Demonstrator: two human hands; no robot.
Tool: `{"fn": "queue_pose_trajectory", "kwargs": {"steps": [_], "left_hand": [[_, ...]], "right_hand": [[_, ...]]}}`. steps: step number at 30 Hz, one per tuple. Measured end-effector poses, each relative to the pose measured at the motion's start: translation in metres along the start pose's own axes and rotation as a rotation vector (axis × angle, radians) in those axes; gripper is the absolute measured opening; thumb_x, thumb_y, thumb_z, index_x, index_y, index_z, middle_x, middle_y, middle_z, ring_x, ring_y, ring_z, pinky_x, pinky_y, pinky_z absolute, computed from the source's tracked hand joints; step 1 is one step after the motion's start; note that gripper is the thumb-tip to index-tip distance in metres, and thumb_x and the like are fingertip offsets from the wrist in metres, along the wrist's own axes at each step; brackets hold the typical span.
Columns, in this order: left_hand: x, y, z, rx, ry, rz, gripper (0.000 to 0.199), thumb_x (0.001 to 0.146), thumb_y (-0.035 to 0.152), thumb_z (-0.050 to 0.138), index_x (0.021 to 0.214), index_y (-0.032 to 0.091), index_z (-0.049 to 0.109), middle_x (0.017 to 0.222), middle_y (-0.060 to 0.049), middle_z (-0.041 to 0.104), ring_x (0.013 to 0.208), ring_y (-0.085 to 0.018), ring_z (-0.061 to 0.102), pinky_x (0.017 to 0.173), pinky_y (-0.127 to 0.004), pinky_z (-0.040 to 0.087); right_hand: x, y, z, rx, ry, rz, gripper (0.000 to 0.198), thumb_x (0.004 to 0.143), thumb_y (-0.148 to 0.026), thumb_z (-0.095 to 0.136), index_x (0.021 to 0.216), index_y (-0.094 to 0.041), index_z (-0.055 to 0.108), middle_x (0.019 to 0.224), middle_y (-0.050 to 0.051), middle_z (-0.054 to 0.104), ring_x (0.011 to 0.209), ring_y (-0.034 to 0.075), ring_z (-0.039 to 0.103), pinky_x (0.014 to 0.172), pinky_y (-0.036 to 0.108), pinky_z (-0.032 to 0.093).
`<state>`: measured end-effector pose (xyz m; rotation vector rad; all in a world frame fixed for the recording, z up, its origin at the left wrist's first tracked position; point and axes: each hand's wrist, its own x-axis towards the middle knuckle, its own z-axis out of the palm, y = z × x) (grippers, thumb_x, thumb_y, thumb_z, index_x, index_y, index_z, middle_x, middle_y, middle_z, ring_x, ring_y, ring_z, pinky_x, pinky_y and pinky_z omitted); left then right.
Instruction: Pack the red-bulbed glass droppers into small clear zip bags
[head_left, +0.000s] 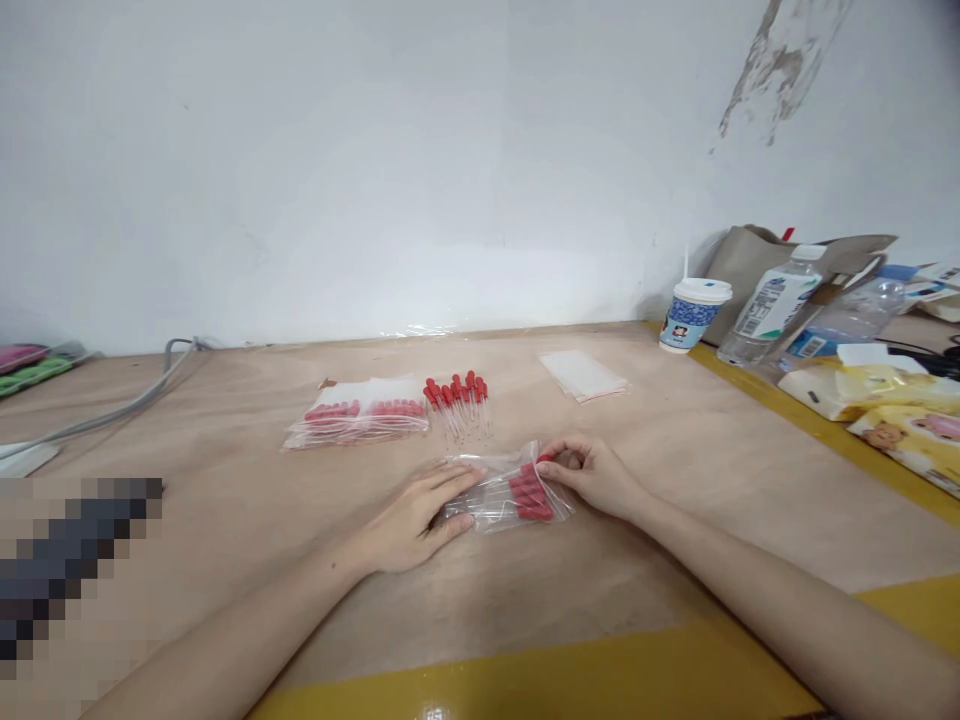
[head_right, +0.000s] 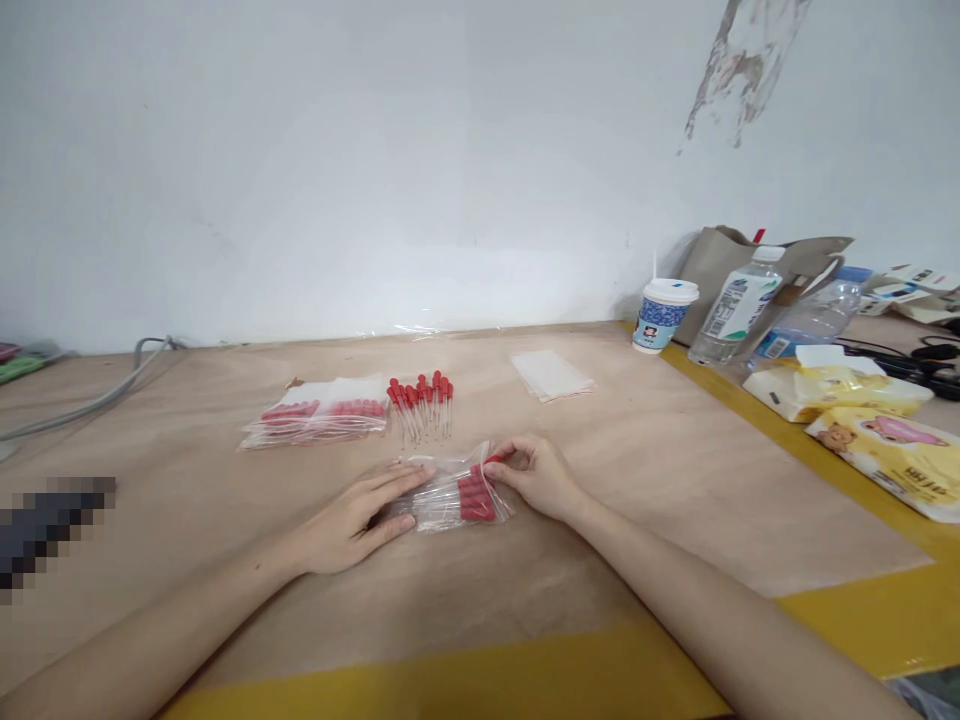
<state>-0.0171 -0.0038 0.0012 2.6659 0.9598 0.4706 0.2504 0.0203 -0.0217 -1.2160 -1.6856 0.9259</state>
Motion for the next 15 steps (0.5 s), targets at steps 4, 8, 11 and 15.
{"fn": "queue_pose_trajectory", "kwargs": {"steps": [4, 8, 11, 15], "left_hand": [[0.0002, 0.0003, -0.0003, -0.007, -0.004, -0.006, 0.048, 0.09, 0.032, 0.044, 0.136, 0.026, 0.031, 0.133, -0.007, 0.044, 0.121, -0.023, 0.041, 0.102, -0.044, 0.033], [0.0007, 0.0003, -0.0007, -0.006, -0.008, 0.002, 0.047, 0.09, 0.031, 0.043, 0.136, 0.025, 0.031, 0.133, -0.007, 0.044, 0.122, -0.023, 0.04, 0.103, -0.043, 0.031], [0.0009, 0.0011, -0.0012, -0.004, -0.001, 0.0, 0.047, 0.09, 0.032, 0.043, 0.135, 0.024, 0.032, 0.132, -0.007, 0.044, 0.121, -0.023, 0.04, 0.103, -0.042, 0.032], [0.0, 0.0018, -0.0014, 0.0, -0.002, -0.011, 0.046, 0.09, 0.033, 0.043, 0.135, 0.024, 0.034, 0.131, -0.007, 0.046, 0.12, -0.023, 0.041, 0.102, -0.042, 0.033]], "right_hand": [[0.0007, 0.0006, 0.0013, 0.188, -0.164, 0.027, 0.023, 0.07, -0.039, 0.062, 0.082, -0.019, 0.066, 0.074, 0.001, 0.067, 0.063, 0.014, 0.059, 0.057, 0.026, 0.046], [0.0019, -0.0012, 0.0011, 0.248, -0.178, 0.083, 0.024, 0.068, -0.038, 0.064, 0.081, -0.018, 0.068, 0.078, 0.002, 0.069, 0.068, 0.017, 0.062, 0.065, 0.031, 0.049], [0.0028, -0.0025, 0.0027, 0.222, -0.071, 0.103, 0.022, 0.067, -0.038, 0.065, 0.075, -0.017, 0.069, 0.073, 0.003, 0.069, 0.068, 0.019, 0.063, 0.065, 0.032, 0.05], [0.0029, -0.0001, 0.005, 0.108, 0.016, 0.061, 0.019, 0.07, -0.034, 0.062, 0.075, -0.017, 0.068, 0.074, 0.004, 0.069, 0.066, 0.019, 0.062, 0.062, 0.032, 0.05]]}}
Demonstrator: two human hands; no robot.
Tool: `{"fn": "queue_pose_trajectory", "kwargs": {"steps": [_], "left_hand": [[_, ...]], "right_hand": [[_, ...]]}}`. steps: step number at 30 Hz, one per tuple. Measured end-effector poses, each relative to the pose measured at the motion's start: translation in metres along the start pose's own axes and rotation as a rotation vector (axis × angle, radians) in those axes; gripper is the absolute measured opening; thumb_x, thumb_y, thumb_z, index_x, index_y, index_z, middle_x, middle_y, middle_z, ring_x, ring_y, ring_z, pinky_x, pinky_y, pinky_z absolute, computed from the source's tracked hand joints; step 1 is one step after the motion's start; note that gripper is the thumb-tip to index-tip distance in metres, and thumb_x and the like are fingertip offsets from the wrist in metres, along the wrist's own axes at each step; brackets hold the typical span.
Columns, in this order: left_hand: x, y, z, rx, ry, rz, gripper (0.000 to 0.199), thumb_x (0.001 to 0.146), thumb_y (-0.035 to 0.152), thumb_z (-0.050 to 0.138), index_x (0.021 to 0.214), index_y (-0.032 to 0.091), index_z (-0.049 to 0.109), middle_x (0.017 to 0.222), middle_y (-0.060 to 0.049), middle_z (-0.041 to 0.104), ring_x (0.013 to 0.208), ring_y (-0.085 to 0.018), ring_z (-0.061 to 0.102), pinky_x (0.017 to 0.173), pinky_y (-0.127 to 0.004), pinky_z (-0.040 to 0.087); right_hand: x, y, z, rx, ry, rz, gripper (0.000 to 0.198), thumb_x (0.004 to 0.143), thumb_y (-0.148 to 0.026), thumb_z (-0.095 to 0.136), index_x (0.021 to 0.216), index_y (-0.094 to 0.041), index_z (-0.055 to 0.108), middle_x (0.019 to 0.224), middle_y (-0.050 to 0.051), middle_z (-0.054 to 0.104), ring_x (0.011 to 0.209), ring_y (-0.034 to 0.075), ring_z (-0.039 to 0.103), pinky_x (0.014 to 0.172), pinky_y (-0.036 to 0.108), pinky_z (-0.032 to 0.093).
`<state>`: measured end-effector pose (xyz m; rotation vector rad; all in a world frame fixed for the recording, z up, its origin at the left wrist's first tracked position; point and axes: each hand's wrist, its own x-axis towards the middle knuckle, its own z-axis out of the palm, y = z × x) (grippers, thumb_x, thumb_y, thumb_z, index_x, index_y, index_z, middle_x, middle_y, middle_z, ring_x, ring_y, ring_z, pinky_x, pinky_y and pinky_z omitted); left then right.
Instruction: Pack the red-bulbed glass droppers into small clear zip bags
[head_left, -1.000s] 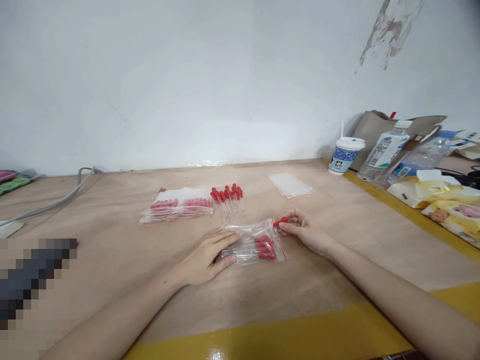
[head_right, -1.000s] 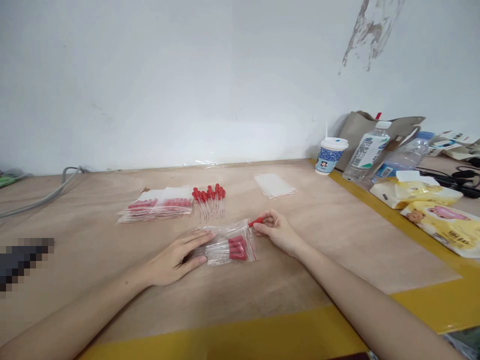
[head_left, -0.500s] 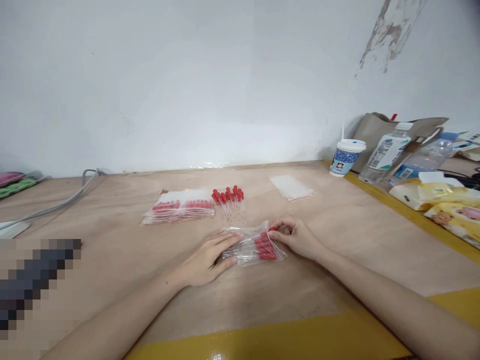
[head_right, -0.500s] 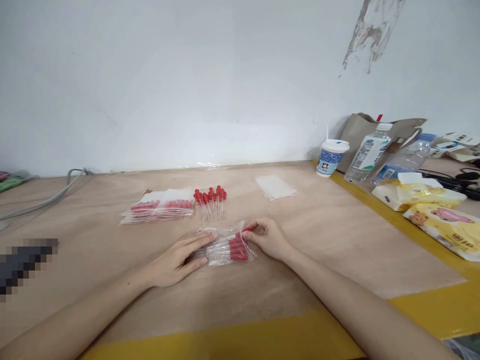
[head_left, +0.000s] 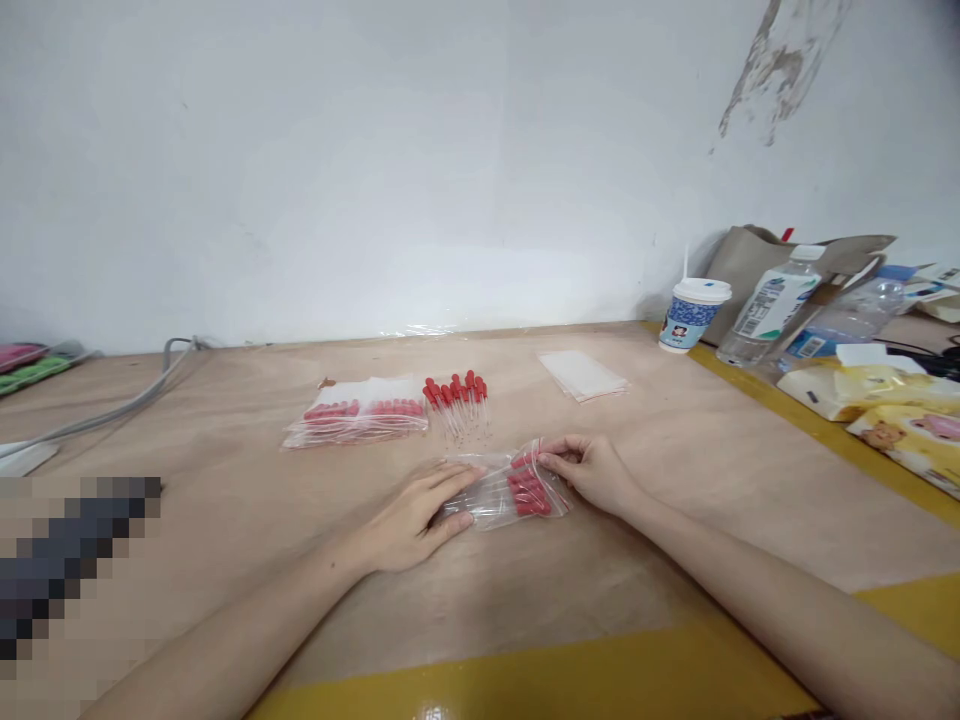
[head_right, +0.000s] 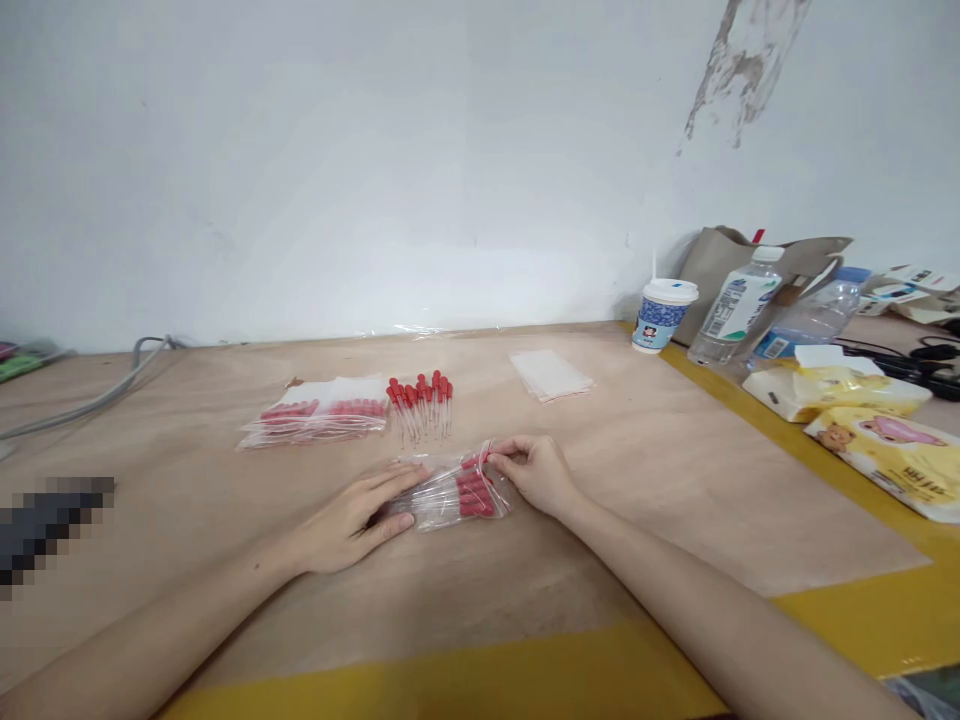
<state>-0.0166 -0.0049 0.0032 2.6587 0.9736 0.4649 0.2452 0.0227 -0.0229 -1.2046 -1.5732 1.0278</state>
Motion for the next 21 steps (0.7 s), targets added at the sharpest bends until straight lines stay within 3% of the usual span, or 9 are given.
{"fn": "queue_pose_trajectory", "kwargs": {"steps": [5, 7, 9, 12, 15, 18, 21], "left_hand": [[0.0, -0.001, 0.001, -0.006, 0.008, 0.009, 0.046, 0.09, 0.032, 0.043, 0.135, 0.024, 0.034, 0.132, -0.007, 0.045, 0.121, -0.023, 0.041, 0.102, -0.043, 0.033], [0.0, -0.002, 0.002, -0.007, 0.01, 0.013, 0.045, 0.09, 0.032, 0.043, 0.134, 0.024, 0.035, 0.133, -0.007, 0.045, 0.122, -0.023, 0.04, 0.103, -0.043, 0.032], [0.0, -0.003, 0.002, -0.012, 0.01, 0.014, 0.044, 0.09, 0.032, 0.043, 0.133, 0.024, 0.037, 0.133, -0.007, 0.045, 0.122, -0.023, 0.041, 0.103, -0.043, 0.032], [0.001, -0.003, 0.002, -0.01, 0.005, 0.02, 0.042, 0.091, 0.032, 0.043, 0.132, 0.025, 0.039, 0.134, -0.006, 0.044, 0.123, -0.023, 0.04, 0.103, -0.045, 0.032], [0.001, -0.003, 0.001, -0.005, -0.023, 0.037, 0.042, 0.091, 0.032, 0.042, 0.133, 0.027, 0.038, 0.135, -0.004, 0.043, 0.125, -0.023, 0.037, 0.105, -0.045, 0.028], [0.0, -0.001, -0.001, 0.028, -0.028, 0.019, 0.043, 0.091, 0.034, 0.041, 0.134, 0.027, 0.035, 0.143, -0.003, 0.03, 0.132, -0.024, 0.024, 0.106, -0.046, 0.025], [-0.001, 0.0, 0.0, 0.072, -0.018, -0.025, 0.047, 0.092, 0.037, 0.039, 0.137, 0.026, 0.03, 0.147, -0.004, 0.018, 0.134, -0.024, 0.015, 0.107, -0.046, 0.023]], "right_hand": [[-0.001, -0.002, -0.003, -0.202, -0.13, -0.245, 0.019, 0.08, -0.027, 0.05, 0.083, -0.023, 0.069, 0.086, 0.003, 0.068, 0.081, 0.02, 0.061, 0.075, 0.034, 0.047], [-0.002, -0.004, -0.005, -0.176, -0.176, -0.256, 0.019, 0.081, -0.029, 0.049, 0.084, -0.023, 0.067, 0.087, 0.003, 0.067, 0.083, 0.019, 0.061, 0.076, 0.033, 0.047], [-0.001, -0.005, -0.006, -0.076, -0.131, -0.141, 0.018, 0.081, -0.034, 0.05, 0.085, -0.022, 0.063, 0.079, 0.002, 0.066, 0.069, 0.016, 0.061, 0.063, 0.029, 0.049], [-0.001, -0.008, -0.005, 0.033, 0.014, 0.109, 0.028, 0.076, -0.042, 0.056, 0.092, -0.02, 0.056, 0.061, -0.002, 0.061, 0.043, 0.01, 0.049, 0.041, 0.021, 0.039], [-0.001, -0.013, -0.003, 0.063, -0.112, 0.154, 0.033, 0.066, -0.041, 0.067, 0.086, -0.017, 0.059, 0.059, -0.002, 0.061, 0.049, 0.01, 0.053, 0.046, 0.021, 0.042], [0.001, -0.02, -0.007, 0.106, -0.294, 0.146, 0.024, 0.062, -0.037, 0.069, 0.069, -0.016, 0.062, 0.061, -0.001, 0.063, 0.056, 0.012, 0.057, 0.052, 0.023, 0.045], [0.009, -0.029, -0.028, 0.232, -0.223, 0.266, 0.015, 0.063, -0.029, 0.068, 0.068, -0.016, 0.063, 0.063, 0.0, 0.065, 0.055, 0.013, 0.058, 0.05, 0.023, 0.047]]}}
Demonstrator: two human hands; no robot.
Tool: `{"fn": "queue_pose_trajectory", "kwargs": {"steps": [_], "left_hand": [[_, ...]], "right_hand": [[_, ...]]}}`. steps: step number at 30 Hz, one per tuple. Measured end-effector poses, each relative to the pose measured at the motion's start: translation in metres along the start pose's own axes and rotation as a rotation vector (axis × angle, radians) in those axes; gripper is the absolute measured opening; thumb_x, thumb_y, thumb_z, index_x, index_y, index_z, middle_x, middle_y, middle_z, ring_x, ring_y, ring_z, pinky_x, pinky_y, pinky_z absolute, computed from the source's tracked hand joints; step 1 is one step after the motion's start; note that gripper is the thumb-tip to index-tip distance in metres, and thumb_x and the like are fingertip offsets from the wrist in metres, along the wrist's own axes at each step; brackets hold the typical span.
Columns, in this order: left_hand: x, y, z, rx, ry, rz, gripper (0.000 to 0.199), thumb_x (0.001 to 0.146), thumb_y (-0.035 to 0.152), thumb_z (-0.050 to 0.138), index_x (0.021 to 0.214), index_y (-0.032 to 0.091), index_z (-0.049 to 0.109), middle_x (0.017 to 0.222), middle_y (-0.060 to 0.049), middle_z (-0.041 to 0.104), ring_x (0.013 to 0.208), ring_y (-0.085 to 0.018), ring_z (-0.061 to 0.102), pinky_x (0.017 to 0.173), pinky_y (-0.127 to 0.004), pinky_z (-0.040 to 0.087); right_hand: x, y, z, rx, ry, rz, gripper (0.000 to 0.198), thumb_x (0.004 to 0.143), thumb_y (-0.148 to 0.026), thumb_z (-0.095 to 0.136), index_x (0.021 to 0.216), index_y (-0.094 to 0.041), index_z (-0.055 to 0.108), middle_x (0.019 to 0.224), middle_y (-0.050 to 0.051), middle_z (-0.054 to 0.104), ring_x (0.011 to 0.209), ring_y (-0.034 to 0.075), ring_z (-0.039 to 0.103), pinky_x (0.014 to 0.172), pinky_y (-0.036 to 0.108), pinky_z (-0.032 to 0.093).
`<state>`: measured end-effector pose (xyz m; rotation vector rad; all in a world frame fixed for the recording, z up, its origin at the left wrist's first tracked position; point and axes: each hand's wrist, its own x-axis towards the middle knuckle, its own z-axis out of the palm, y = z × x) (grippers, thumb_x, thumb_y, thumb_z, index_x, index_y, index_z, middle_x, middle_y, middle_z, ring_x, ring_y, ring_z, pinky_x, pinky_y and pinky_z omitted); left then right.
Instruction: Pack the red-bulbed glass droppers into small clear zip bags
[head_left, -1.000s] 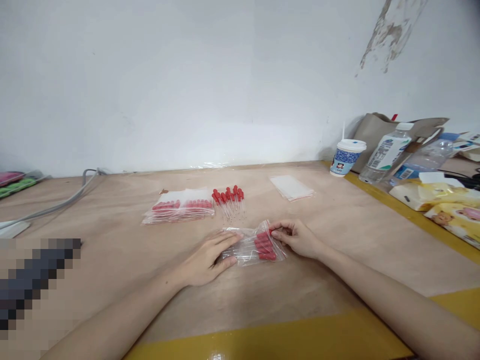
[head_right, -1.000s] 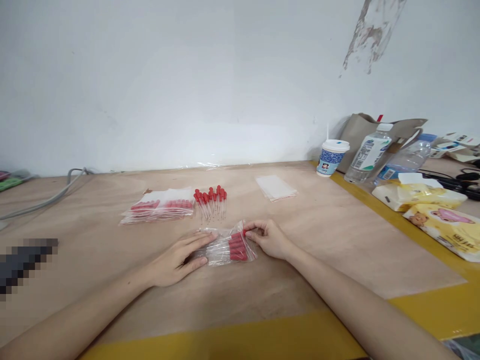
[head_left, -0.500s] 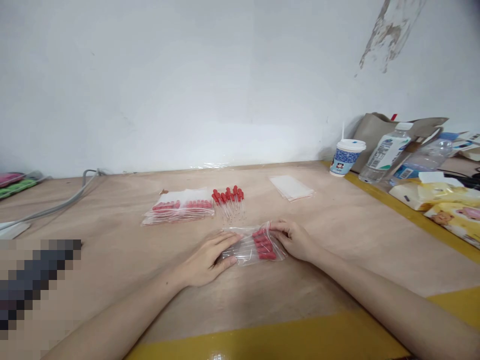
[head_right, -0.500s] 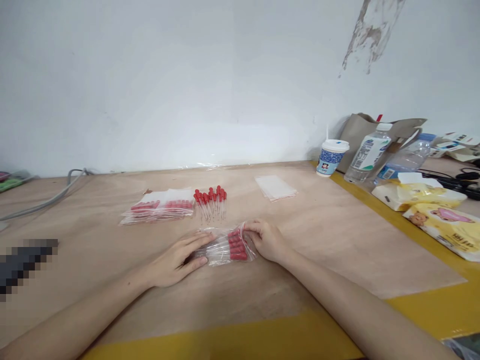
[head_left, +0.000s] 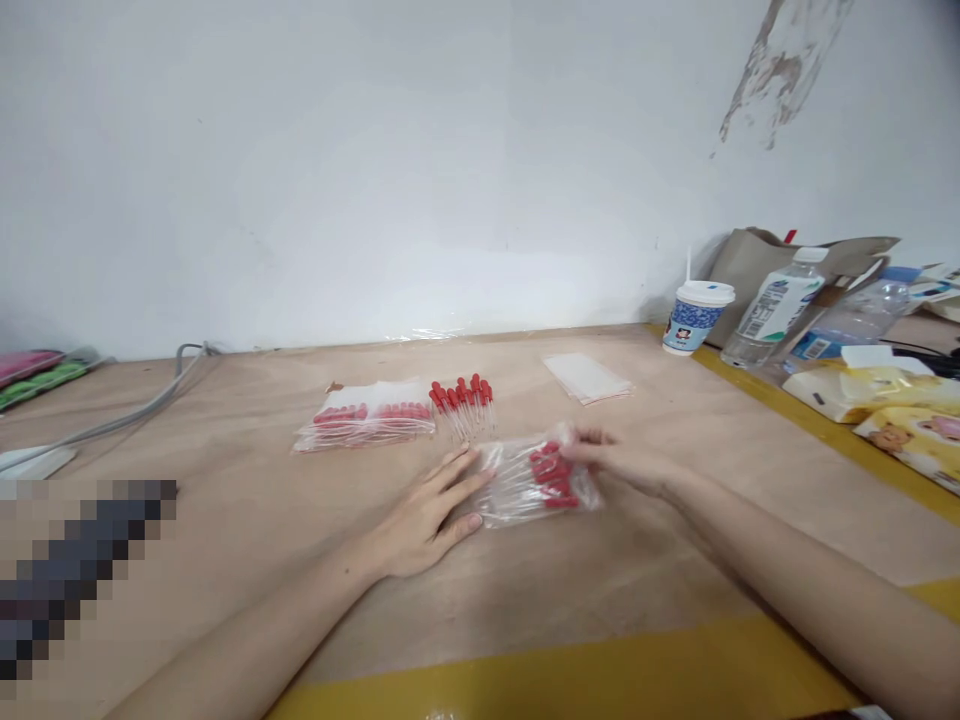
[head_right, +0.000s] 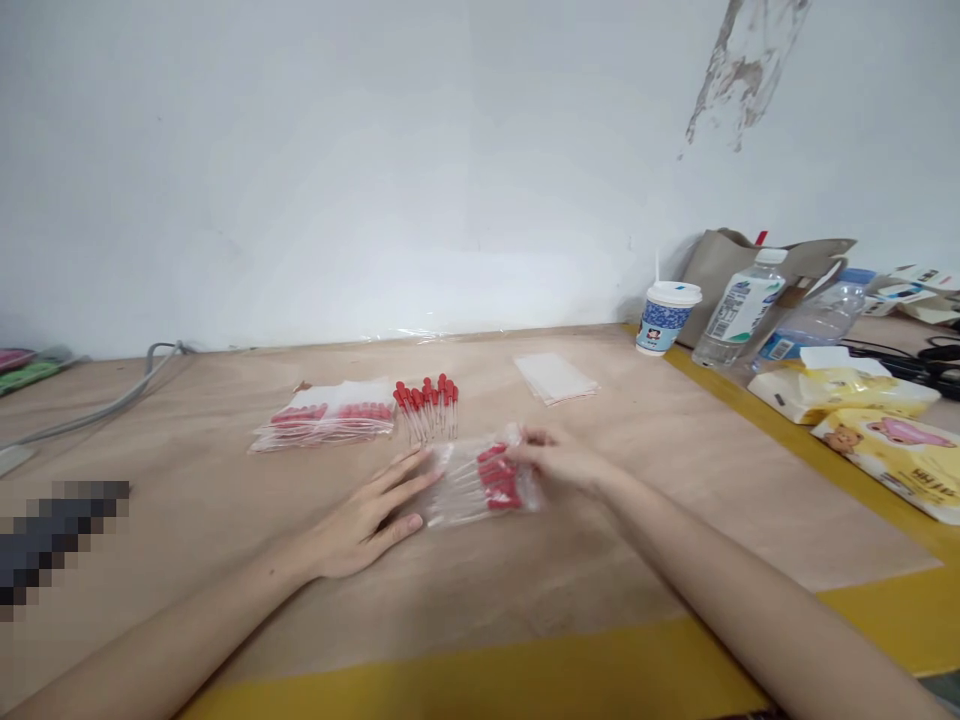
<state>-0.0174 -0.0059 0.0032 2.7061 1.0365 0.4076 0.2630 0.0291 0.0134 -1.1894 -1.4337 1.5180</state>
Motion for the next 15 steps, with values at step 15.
{"fn": "queue_pose_trajectory", "kwargs": {"steps": [15], "left_hand": [[-0.001, -0.004, 0.003, 0.016, -0.025, -0.037, 0.045, 0.09, 0.041, 0.041, 0.132, 0.024, 0.041, 0.141, -0.007, 0.033, 0.13, -0.024, 0.03, 0.105, -0.046, 0.027]], "right_hand": [[0.086, 0.002, 0.019, 0.32, 0.415, -0.078, 0.004, 0.08, -0.019, 0.048, 0.077, -0.019, 0.051, 0.073, 0.004, 0.065, 0.07, 0.012, 0.064, 0.064, 0.025, 0.055]]}}
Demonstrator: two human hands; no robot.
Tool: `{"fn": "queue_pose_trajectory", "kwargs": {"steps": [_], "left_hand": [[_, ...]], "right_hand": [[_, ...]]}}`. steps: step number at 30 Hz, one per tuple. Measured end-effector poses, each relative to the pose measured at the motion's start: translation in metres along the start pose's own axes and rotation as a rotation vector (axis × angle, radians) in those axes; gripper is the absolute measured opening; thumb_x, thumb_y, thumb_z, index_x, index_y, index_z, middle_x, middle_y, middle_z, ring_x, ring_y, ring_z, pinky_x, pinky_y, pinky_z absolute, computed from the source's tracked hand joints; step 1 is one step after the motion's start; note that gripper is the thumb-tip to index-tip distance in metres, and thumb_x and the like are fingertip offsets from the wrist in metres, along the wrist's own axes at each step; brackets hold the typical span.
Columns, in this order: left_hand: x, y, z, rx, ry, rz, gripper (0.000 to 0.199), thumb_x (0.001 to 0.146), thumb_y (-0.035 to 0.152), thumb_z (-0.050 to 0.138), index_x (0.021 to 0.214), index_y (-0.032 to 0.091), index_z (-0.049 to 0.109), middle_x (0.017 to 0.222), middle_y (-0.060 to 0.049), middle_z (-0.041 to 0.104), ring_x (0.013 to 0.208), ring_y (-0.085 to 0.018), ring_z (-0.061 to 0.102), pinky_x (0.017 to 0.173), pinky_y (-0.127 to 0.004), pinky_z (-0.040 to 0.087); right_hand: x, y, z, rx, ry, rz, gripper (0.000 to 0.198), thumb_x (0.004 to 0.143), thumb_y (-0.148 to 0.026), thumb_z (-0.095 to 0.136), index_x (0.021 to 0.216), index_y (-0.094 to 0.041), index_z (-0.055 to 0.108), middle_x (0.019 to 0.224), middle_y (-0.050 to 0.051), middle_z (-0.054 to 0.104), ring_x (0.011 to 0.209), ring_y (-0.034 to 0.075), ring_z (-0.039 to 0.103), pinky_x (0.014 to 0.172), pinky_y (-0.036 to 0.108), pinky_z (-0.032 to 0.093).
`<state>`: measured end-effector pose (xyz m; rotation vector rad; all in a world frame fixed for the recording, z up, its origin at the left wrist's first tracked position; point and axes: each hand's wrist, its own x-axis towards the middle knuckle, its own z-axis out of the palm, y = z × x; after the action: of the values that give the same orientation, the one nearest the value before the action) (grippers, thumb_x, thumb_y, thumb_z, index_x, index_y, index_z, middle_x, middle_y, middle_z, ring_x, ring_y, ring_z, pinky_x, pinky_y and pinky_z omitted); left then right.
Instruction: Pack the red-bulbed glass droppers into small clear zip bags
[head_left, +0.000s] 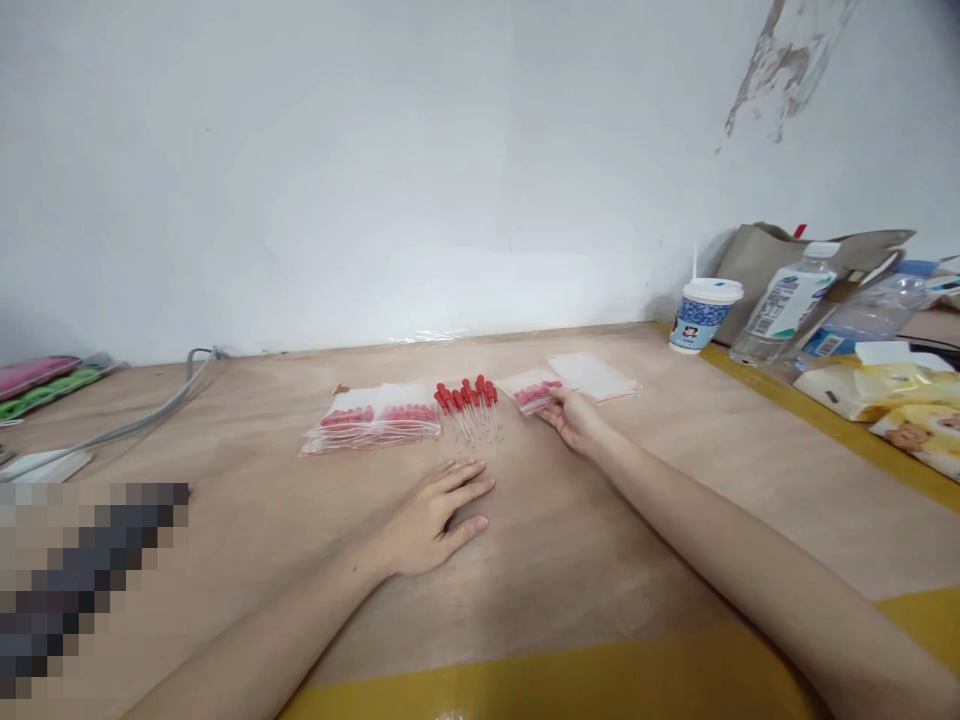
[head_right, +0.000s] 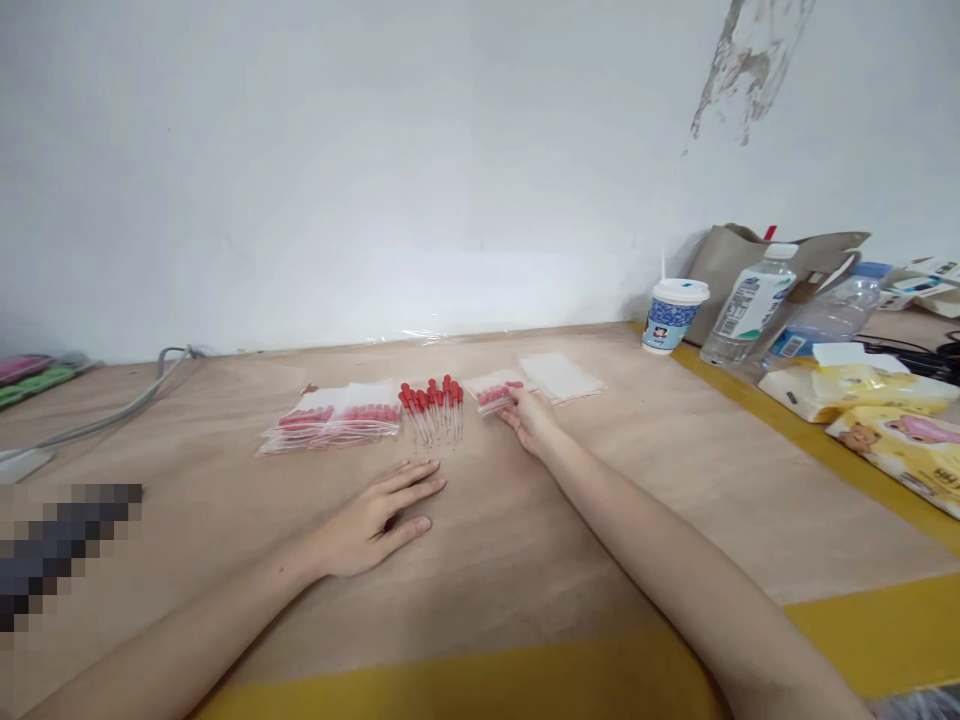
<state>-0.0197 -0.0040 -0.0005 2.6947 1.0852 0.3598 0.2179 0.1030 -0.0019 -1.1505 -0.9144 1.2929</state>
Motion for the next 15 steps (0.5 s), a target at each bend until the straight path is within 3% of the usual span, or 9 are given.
{"fn": "queue_pose_trajectory", "kwargs": {"steps": [2, 5, 6, 8, 10, 12, 15], "left_hand": [[0.0, 0.0, 0.0, 0.007, -0.01, -0.003, 0.045, 0.09, 0.042, 0.041, 0.132, 0.024, 0.04, 0.141, -0.007, 0.032, 0.13, -0.023, 0.029, 0.106, -0.045, 0.026], [0.0, 0.0, 0.0, 0.014, -0.02, -0.005, 0.046, 0.09, 0.043, 0.04, 0.132, 0.024, 0.04, 0.142, -0.007, 0.032, 0.13, -0.023, 0.028, 0.106, -0.045, 0.026], [0.001, 0.0, 0.0, 0.016, -0.02, -0.004, 0.046, 0.09, 0.043, 0.04, 0.132, 0.024, 0.041, 0.142, -0.007, 0.032, 0.13, -0.023, 0.028, 0.106, -0.045, 0.026], [0.001, 0.0, 0.0, 0.018, -0.017, -0.004, 0.046, 0.09, 0.043, 0.04, 0.131, 0.023, 0.041, 0.141, -0.008, 0.033, 0.13, -0.023, 0.028, 0.106, -0.045, 0.026], [0.001, 0.0, 0.0, 0.019, -0.014, -0.004, 0.046, 0.09, 0.043, 0.04, 0.131, 0.022, 0.042, 0.14, -0.008, 0.034, 0.13, -0.023, 0.029, 0.106, -0.045, 0.027], [0.001, -0.001, 0.0, 0.02, -0.015, -0.005, 0.046, 0.09, 0.043, 0.04, 0.131, 0.023, 0.041, 0.14, -0.008, 0.034, 0.13, -0.023, 0.03, 0.106, -0.045, 0.027], [0.001, -0.001, 0.001, 0.02, -0.014, -0.006, 0.046, 0.09, 0.043, 0.04, 0.132, 0.024, 0.041, 0.141, -0.007, 0.033, 0.13, -0.023, 0.029, 0.106, -0.045, 0.026]], "right_hand": [[-0.001, 0.003, -0.001, -0.072, -0.051, 0.07, 0.013, 0.075, -0.029, 0.058, 0.073, -0.018, 0.053, 0.062, 0.004, 0.063, 0.062, 0.016, 0.064, 0.057, 0.029, 0.055], [0.001, -0.014, -0.025, -0.352, -0.091, 0.161, 0.025, 0.062, -0.036, 0.071, 0.058, -0.016, 0.056, 0.047, 0.007, 0.058, 0.053, 0.023, 0.061, 0.048, 0.034, 0.052], [0.004, -0.022, -0.036, -0.652, -0.067, 0.125, 0.026, 0.064, -0.038, 0.069, 0.054, -0.017, 0.057, 0.047, 0.009, 0.058, 0.056, 0.024, 0.062, 0.052, 0.034, 0.051], [0.012, -0.035, -0.055, -1.168, 0.12, -0.127, 0.025, 0.071, -0.037, 0.061, 0.059, -0.015, 0.062, 0.063, 0.014, 0.064, 0.074, 0.028, 0.063, 0.066, 0.036, 0.049], [0.023, -0.038, -0.069, -1.43, 0.314, -0.299, 0.026, 0.077, -0.035, 0.053, 0.078, -0.013, 0.067, 0.088, 0.018, 0.066, 0.093, 0.031, 0.059, 0.079, 0.039, 0.044], [0.032, -0.03, -0.077, -1.519, 0.392, -0.32, 0.034, 0.079, -0.036, 0.049, 0.094, -0.01, 0.065, 0.104, 0.022, 0.061, 0.103, 0.033, 0.053, 0.086, 0.043, 0.038], [0.042, -0.012, -0.081, -1.552, 0.378, -0.229, 0.044, 0.081, -0.045, 0.043, 0.095, -0.009, 0.066, 0.105, 0.022, 0.06, 0.101, 0.034, 0.053, 0.091, 0.053, 0.028]]}}
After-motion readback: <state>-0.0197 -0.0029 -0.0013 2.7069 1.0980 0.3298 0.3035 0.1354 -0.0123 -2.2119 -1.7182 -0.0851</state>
